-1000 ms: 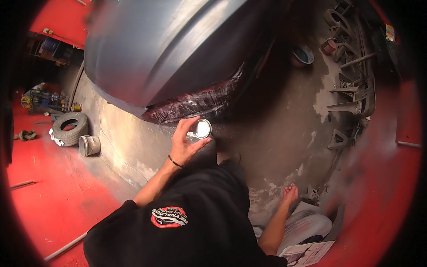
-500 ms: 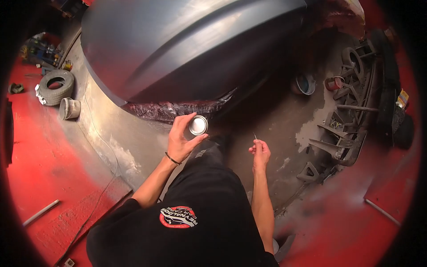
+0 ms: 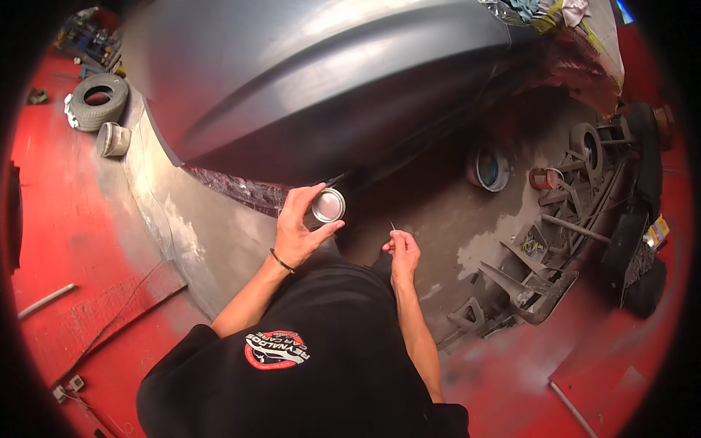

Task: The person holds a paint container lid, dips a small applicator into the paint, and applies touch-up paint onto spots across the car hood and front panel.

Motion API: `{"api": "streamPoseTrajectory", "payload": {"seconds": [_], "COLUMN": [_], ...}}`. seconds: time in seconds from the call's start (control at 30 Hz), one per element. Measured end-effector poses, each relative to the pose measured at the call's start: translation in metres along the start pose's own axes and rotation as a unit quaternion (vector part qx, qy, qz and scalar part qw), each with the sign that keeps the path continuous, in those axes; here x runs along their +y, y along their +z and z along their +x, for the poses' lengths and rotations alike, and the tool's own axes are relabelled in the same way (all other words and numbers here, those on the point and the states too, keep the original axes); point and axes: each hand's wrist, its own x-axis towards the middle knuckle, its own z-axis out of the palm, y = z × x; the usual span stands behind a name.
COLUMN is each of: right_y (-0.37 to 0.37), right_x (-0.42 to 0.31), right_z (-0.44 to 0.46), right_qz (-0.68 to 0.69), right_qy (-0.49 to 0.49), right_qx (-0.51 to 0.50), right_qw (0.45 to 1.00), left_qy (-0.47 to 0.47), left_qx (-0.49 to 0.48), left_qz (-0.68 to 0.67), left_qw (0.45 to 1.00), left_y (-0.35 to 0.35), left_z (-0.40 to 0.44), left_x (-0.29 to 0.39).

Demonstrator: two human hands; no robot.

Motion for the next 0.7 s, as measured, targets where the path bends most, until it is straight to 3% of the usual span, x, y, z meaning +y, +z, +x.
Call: {"api": "streamPoseTrajectory", "payload": {"seconds": [0.23, 0.43, 0.7], "right_y": [-0.046, -0.083, -0.029], "right_x": [-0.088, -0.165, -0.209], "right_z": [0.093, 0.159, 0.185], "right_qz": [-0.048, -0.042, -0.029], "right_qy": [-0.049, -0.067, -0.095], "right_qx": [-0.128, -0.181, -0.262], "right_qw": [0.989, 0.980, 0.960], "left_qy": [-0.072, -0.135, -0.183], "left_qx": [0.138, 0.209, 0.269], "left_qz": [0.032, 0.037, 0.073], "left_qw": [0.987, 0.968, 0.943], "left_y": [0.083, 0.141, 0.145], "left_z": [-0.012, -0.019, -0.018], "left_x": [0.043, 0.089, 0.107]}}
